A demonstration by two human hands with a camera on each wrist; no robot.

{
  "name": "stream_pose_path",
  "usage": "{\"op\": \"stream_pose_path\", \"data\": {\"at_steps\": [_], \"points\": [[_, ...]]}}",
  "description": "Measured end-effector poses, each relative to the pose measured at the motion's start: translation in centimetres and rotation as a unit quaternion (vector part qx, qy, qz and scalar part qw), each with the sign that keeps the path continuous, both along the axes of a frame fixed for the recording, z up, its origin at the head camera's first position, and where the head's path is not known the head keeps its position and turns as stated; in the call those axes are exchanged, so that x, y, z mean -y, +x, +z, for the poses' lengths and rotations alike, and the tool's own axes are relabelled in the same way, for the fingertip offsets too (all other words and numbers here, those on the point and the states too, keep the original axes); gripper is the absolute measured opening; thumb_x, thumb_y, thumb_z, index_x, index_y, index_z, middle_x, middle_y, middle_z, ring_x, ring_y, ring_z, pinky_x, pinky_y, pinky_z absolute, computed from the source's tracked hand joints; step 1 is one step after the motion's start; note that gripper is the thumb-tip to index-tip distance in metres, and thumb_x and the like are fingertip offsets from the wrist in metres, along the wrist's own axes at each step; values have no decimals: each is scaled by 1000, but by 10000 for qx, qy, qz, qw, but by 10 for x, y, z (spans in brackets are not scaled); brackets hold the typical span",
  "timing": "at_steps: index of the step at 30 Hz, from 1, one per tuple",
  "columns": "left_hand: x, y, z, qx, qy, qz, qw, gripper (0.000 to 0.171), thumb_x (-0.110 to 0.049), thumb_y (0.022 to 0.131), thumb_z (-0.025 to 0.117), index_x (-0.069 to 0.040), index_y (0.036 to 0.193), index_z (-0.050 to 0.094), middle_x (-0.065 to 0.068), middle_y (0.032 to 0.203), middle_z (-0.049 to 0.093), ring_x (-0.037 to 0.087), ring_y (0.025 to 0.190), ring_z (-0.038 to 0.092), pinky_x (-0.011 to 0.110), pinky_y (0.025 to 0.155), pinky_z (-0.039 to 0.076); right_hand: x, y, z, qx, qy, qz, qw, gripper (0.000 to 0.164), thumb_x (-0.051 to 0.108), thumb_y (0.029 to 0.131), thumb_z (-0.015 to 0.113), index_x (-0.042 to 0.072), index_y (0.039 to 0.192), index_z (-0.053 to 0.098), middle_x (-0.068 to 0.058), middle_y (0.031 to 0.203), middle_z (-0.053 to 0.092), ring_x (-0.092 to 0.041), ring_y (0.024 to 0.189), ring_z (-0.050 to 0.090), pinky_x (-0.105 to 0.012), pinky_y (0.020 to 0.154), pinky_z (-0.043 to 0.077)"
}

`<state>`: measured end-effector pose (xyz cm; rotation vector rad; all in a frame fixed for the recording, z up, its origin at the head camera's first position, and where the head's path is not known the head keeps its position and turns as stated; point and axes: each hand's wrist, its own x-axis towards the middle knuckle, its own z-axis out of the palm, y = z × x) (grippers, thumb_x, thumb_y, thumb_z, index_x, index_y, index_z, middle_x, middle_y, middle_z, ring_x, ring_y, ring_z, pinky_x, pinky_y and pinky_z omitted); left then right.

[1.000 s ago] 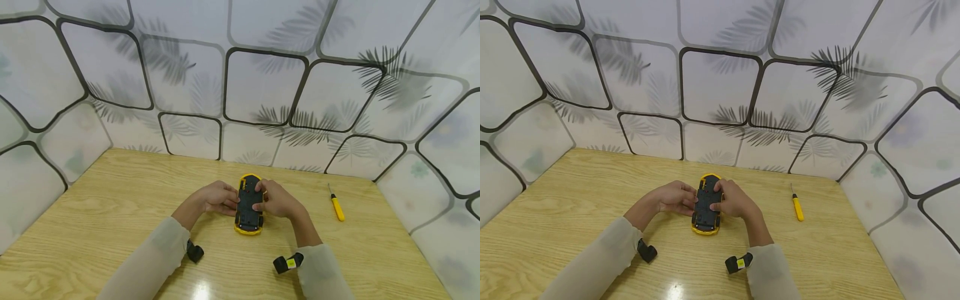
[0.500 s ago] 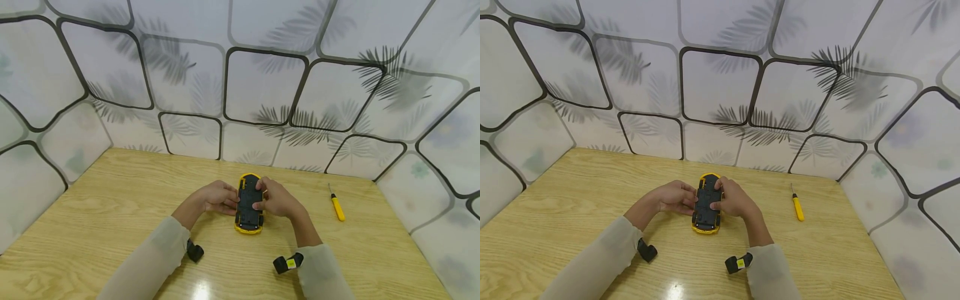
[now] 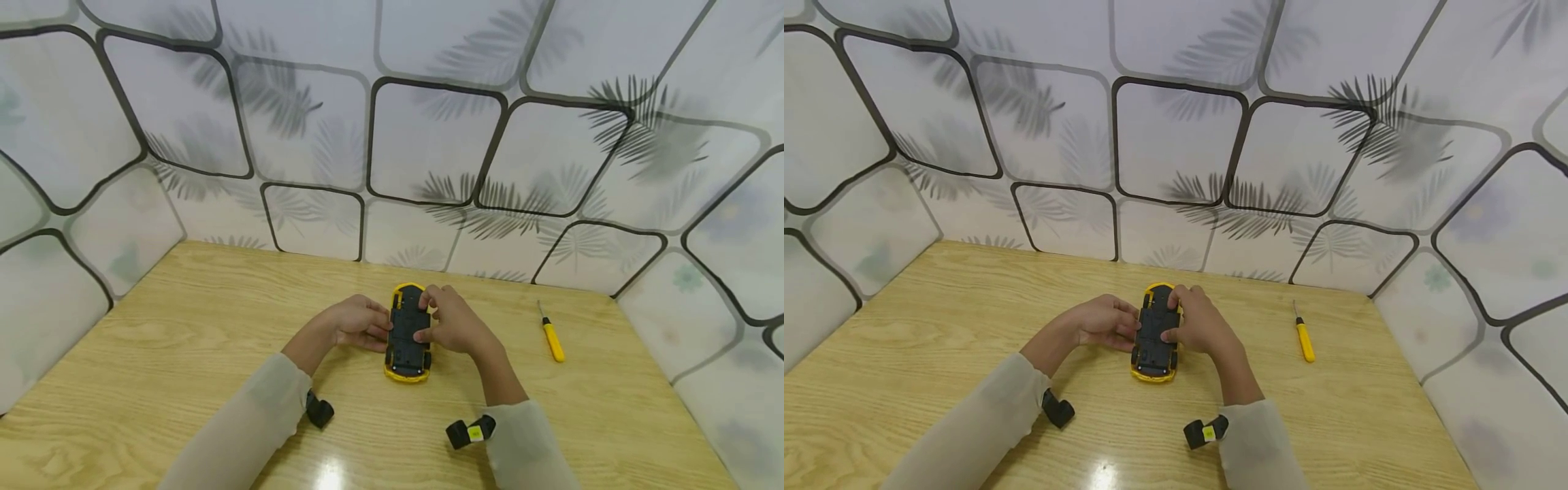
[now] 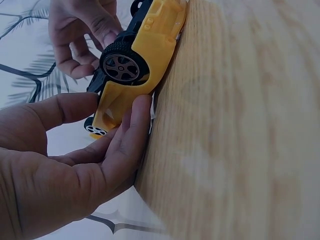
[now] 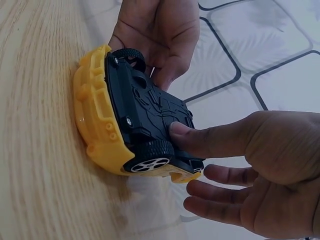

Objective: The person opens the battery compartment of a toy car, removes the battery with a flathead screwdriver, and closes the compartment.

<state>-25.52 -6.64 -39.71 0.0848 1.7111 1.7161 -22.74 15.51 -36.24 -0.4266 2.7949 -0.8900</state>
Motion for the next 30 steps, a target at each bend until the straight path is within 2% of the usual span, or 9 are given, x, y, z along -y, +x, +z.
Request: {"op": "stream_pose_path", "data": {"at_steps": [4,9,17,20,25,30], "points": [[-1,-1,-1,-9,-37,13,10000,45,2,99,57,11,142,50,22,112,69,25,95,70,45,89,61,0,0,2,-281,155,190,9993,41,14,83,88,9,109,57,-12,117,54,-32,111,55,-48,93,52],[-1,0,0,-39,-73,63,9999,43,2,99,58,11,141,51,22,110,69,25,93,69,44,87,62,1,-3,4,-490,217,491,9974,40,11,82,88,7,108,58,-9,108,62,-30,103,60,-45,87,54],[-1,1,0,-38,-90,94,9999,44,2,99,56,11,142,50,22,112,69,26,94,69,46,88,61,-3,-5,8,-531,-86,829,9951,18,4,95,73,6,104,58,-7,98,64,-22,89,62,-37,73,54],[-1,1,0,-32,-91,88,9999,45,2,99,56,11,143,49,23,114,69,26,95,69,47,88,61,-3,-6,10,-472,-134,842,9952,14,3,98,68,5,109,60,-6,99,64,-20,88,63,-36,72,55],[-1,1,0,-51,-84,40,9999,42,1,100,56,11,141,51,23,112,70,25,94,70,45,88,61,-2,-7,12,-473,-109,808,9955,18,4,99,67,4,117,66,-7,104,66,-22,91,65,-37,77,57],[-1,0,-1,-61,-99,28,9999,42,0,102,55,11,142,51,23,113,70,25,95,70,45,89,61,-2,-8,10,-476,-341,780,9952,16,3,99,65,3,116,68,-8,101,65,-20,86,66,-34,70,58]]}}
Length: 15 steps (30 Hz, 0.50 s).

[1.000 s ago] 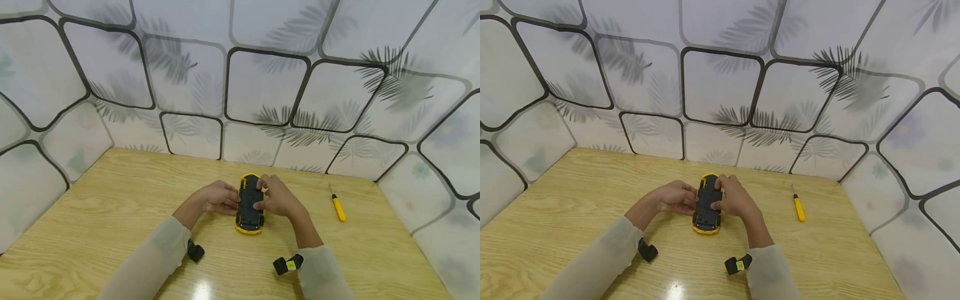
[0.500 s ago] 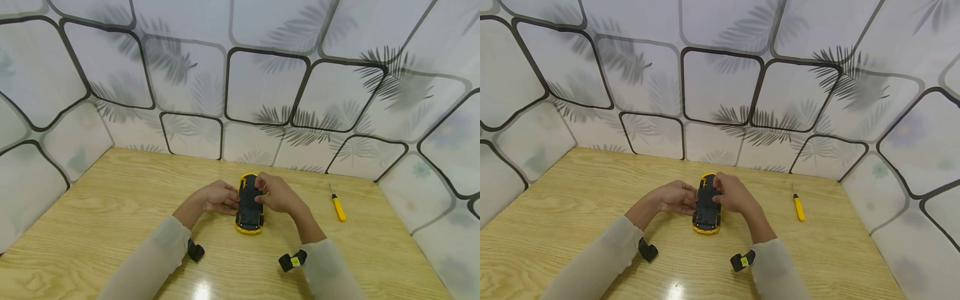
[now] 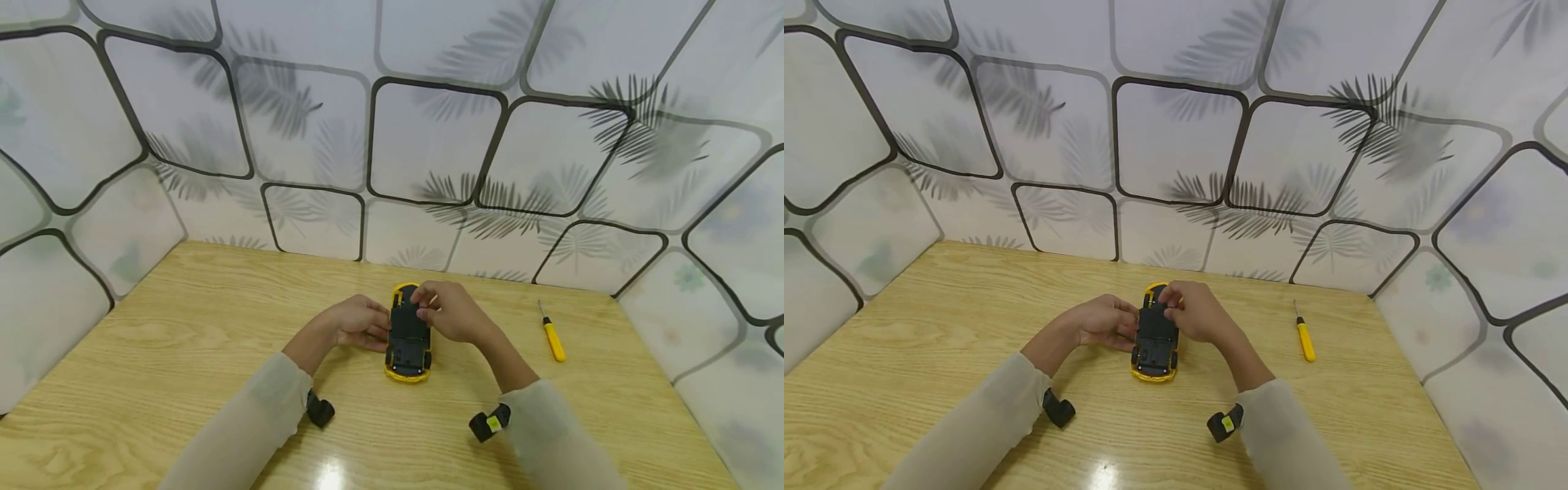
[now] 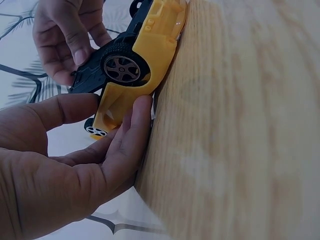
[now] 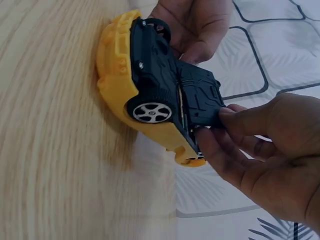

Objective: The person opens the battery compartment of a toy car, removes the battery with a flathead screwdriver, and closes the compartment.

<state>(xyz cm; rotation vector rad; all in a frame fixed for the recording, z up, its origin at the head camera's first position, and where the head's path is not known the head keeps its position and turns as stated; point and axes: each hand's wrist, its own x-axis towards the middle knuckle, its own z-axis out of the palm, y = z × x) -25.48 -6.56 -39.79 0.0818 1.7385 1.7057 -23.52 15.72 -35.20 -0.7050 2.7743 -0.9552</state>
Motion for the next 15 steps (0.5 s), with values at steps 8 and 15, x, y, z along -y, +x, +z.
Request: {"op": "stream_pose_path", "data": {"at_steps": [8,15], "points": [[0,1,1,8,20,1,10000,41,0,102,55,12,140,52,23,113,70,25,94,70,45,89,61,0,-1,-3,249,-329,-235,9989,18,3,101,64,7,117,70,-6,101,65,-19,85,68,-32,67,59],[0,1,2,60,-31,43,10000,45,-1,101,56,11,143,49,23,116,68,26,97,69,45,89,61,-9,-6,0,220,-567,-199,9979,18,1,100,63,6,116,71,-9,104,66,-24,92,69,-41,72,63]]}}
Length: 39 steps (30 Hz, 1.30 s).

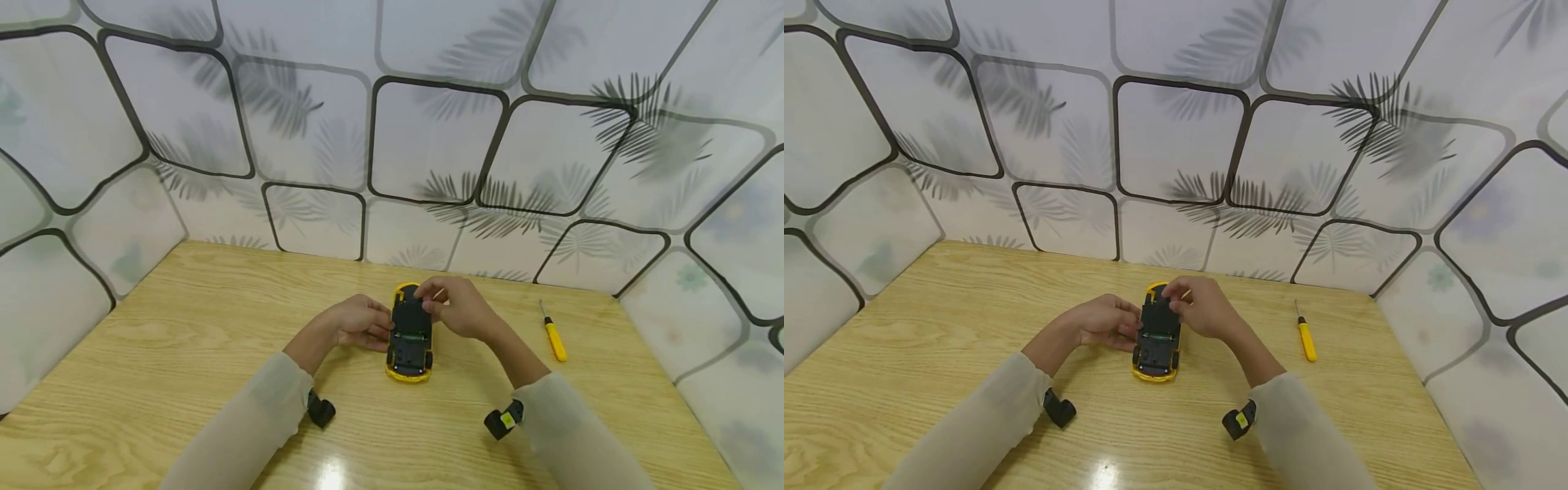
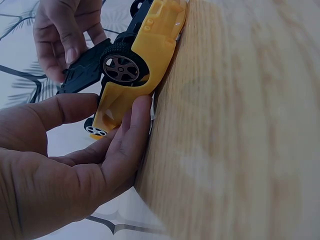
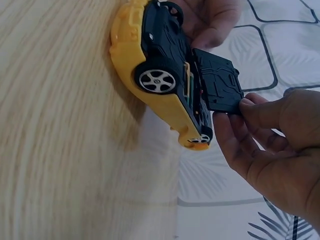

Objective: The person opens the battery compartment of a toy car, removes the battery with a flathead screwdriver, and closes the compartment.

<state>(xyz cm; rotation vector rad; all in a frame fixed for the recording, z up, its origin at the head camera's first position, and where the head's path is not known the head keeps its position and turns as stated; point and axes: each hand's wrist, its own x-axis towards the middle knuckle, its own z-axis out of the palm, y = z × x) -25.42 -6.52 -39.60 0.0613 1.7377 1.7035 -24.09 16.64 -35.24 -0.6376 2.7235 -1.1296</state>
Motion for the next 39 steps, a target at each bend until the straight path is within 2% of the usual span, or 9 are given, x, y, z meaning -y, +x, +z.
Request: {"op": "stream_pose_path", "data": {"at_steps": [4,12,17,23,28,33,39], "points": [[0,0,0,-36,-37,13,10000,47,-2,102,57,11,145,47,23,117,66,28,100,68,46,89,61,-8,-5,5,-37,-50,-36,10000,19,-1,101,61,3,117,70,-12,104,66,-27,94,70,-45,74,64],[0,1,-1,-50,-22,13,10000,52,-2,101,57,11,149,42,25,123,62,32,108,66,47,91,60,-33,-14,15,61,-197,-263,9994,22,0,103,59,3,122,68,-16,116,66,-29,96,70,-35,76,64],[-1,-1,-3,-16,-23,60,10000,53,-1,100,59,11,149,42,24,119,65,31,103,68,46,88,61,-48,-21,15,110,-236,-420,9988,22,1,104,57,1,123,67,-18,112,63,-31,99,69,-35,78,64],[0,0,-1,-59,-20,18,10000,50,-2,100,59,12,146,45,23,117,67,27,99,69,45,88,61,-63,-30,6,362,-268,-696,9966,22,0,105,54,-3,124,65,-20,112,62,-32,101,68,-43,84,63],[0,0,0,-41,6,2,10000,49,-4,101,60,11,145,47,25,122,65,31,106,68,46,90,61,-78,-34,-5,656,-415,-885,9930,26,1,106,53,-7,129,61,-24,119,59,-36,105,66,-50,90,60],[-2,-1,0,33,-13,50,10000,57,-3,99,65,10,149,42,25,126,65,33,110,68,45,90,61,-90,-38,-17,905,-592,-1028,9888,27,1,106,54,-9,130,60,-26,128,57,-36,108,63,-48,91,60],[-2,0,1,-10,-62,37,10000,55,-2,98,66,11,147,45,23,123,67,29,104,70,44,88,61,-97,-45,-32,1041,-647,-1073,9866,28,1,106,52,-11,130,60,-24,119,59,-30,97,64,-43,85,62]]}}
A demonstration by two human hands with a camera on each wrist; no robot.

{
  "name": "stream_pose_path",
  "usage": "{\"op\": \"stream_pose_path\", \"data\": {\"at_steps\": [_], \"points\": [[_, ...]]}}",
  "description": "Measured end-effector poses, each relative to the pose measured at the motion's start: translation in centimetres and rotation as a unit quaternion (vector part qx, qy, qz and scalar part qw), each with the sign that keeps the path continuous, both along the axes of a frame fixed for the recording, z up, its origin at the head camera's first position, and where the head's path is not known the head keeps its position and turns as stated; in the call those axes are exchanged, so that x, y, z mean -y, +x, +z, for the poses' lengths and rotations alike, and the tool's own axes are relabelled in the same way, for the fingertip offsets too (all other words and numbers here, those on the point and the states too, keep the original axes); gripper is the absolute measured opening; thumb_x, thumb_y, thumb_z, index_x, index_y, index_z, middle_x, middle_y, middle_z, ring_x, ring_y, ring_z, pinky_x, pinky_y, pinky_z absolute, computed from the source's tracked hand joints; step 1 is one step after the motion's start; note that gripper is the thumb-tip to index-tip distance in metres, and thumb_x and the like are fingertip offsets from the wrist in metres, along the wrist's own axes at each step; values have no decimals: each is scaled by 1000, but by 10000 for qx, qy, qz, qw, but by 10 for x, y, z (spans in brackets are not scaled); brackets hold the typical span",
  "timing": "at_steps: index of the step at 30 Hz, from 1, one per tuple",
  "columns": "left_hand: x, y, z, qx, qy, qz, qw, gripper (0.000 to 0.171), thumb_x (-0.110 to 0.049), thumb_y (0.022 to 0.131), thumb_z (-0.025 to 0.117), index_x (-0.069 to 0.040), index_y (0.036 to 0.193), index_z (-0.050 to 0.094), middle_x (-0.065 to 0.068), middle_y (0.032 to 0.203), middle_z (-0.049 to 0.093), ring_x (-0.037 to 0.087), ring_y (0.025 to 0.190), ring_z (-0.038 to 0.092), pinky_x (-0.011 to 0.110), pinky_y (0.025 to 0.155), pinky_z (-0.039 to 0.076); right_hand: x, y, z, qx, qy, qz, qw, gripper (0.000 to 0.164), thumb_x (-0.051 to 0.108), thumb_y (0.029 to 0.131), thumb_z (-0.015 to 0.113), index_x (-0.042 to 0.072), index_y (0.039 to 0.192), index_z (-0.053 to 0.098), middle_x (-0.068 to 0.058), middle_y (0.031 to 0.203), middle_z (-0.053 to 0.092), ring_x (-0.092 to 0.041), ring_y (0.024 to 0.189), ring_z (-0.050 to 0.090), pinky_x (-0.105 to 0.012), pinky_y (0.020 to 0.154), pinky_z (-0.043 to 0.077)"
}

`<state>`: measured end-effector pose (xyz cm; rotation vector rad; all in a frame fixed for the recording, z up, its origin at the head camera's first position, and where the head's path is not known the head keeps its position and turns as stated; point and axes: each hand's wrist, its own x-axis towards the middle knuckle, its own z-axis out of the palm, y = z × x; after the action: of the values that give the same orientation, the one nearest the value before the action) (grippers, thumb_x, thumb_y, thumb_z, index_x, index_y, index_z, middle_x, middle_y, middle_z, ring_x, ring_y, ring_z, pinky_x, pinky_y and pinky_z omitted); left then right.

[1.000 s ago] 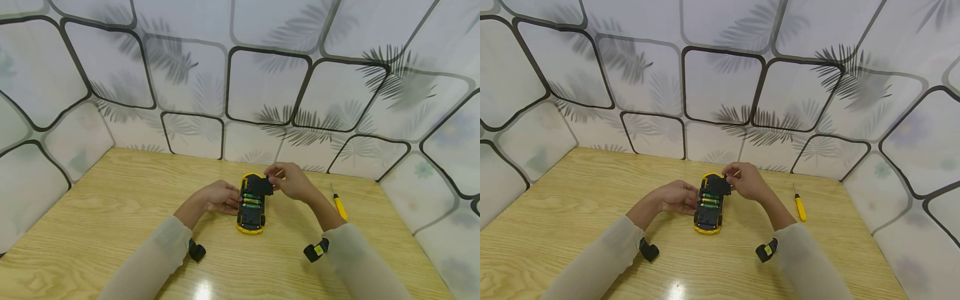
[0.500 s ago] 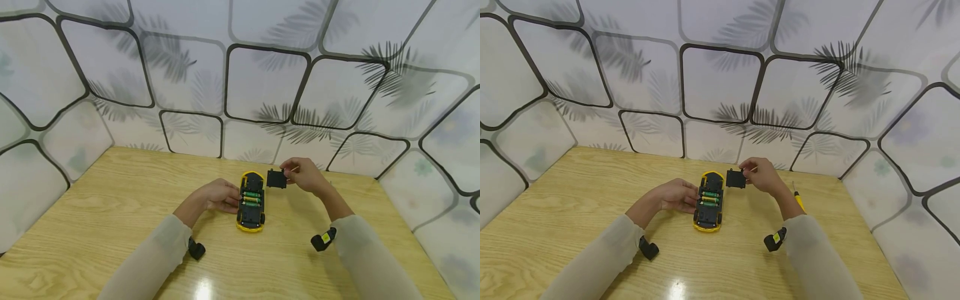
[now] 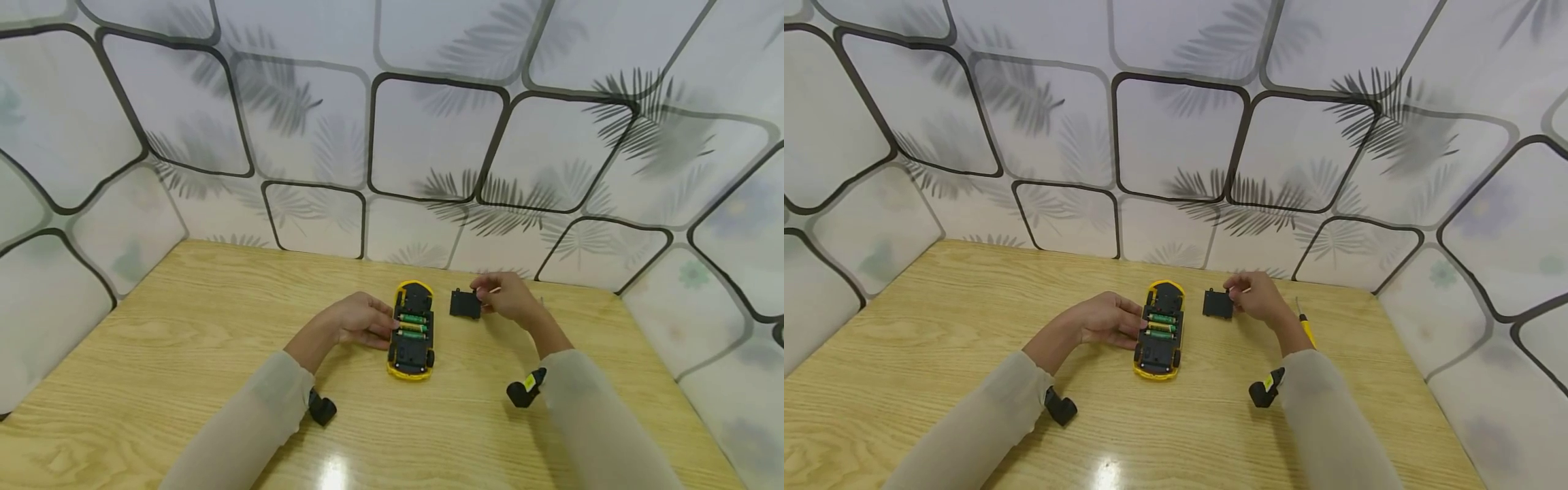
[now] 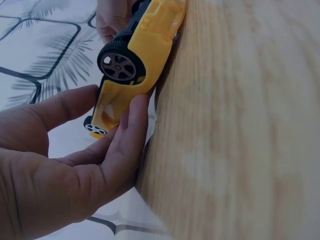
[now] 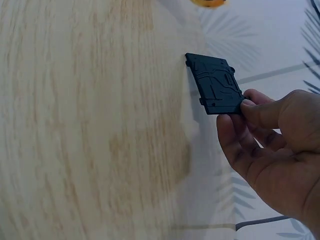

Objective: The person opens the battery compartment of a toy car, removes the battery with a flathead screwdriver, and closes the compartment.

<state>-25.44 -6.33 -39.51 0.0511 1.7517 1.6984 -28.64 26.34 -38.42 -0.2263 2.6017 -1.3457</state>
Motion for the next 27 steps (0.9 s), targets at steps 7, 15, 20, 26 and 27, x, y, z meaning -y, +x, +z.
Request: {"op": "stream_pose_path", "data": {"at_steps": [7,15,20,26,27], "points": [[1,-1,-2,-15,-3,-27,10000,49,-2,99,65,11,144,49,23,119,69,28,102,71,43,87,62,-2,-8,-11,-28,115,-67,9999,27,0,106,52,-10,129,63,-25,119,61,-27,93,66,-36,78,61],[1,-1,-2,-4,13,-76,10000,58,-2,100,63,12,150,38,26,129,63,33,111,68,45,91,60,1,-14,-14,92,385,-358,9986,27,0,105,52,-7,129,64,-23,117,64,-23,88,66,-33,74,59],[1,0,-2,-27,7,-50,10000,60,-2,100,63,13,151,37,26,131,62,34,112,67,46,91,60,2,-16,-14,108,573,-401,9975,27,1,105,52,-6,128,65,-23,120,63,-27,98,67,-34,78,60],[2,-1,-1,-35,-14,-80,10000,59,-3,100,62,13,151,36,25,130,63,33,111,68,46,91,60,5,-17,-12,161,692,-351,9969,27,1,105,53,-7,128,64,-25,122,63,-33,107,66,-36,81,61],[2,-1,-1,-34,-16,-75,10000,59,-3,100,62,13,151,37,25,129,63,32,110,68,45,90,60,6,-17,-12,168,708,-354,9967,27,2,105,53,-7,128,64,-25,122,63,-34,107,66,-36,81,61]]}}
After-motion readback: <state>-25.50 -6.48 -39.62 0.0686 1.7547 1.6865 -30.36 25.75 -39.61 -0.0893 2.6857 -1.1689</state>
